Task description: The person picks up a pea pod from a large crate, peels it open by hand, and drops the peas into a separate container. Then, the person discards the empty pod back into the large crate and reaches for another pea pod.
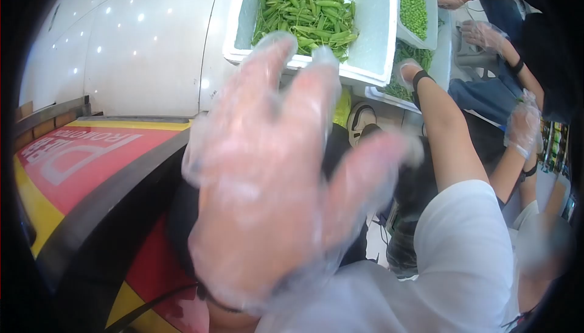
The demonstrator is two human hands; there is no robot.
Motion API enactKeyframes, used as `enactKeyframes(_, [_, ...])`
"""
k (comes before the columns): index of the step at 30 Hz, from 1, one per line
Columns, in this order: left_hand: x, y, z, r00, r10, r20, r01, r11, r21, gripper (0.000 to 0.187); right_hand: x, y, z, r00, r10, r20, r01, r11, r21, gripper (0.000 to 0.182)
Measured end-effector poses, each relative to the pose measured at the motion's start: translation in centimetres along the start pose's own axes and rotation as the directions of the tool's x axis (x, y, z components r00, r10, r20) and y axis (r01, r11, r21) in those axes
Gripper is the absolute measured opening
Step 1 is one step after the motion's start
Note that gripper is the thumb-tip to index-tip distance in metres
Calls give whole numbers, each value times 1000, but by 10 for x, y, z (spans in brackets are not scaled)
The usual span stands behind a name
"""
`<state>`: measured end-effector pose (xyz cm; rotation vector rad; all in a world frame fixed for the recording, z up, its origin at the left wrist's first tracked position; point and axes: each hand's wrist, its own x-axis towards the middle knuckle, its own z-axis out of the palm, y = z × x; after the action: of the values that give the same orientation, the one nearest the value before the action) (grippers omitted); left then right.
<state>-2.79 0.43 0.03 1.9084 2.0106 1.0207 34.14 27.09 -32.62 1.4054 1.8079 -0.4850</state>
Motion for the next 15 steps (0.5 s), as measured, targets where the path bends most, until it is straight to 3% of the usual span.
enactKeyframes(4, [4,1,-18,944,-95,315,42,984,172,68,31,1,46,989,110,-96,-110,994,1,28])
enactKeyframes(5, [5,-1,-17,932,-105,348,43,982,182,68,44,8,65,985,131,-109,-131,991,6,30])
enactKeyframes(8, [3,-12,-6,938,-82,337,33,988,149,68,69,9,108,961,253,-108,-227,952,205,30])
enactKeyframes(15, [4,-19,15,946,-49,322,11,993,119,68,70,-16,128,906,412,-94,-366,877,312,31])
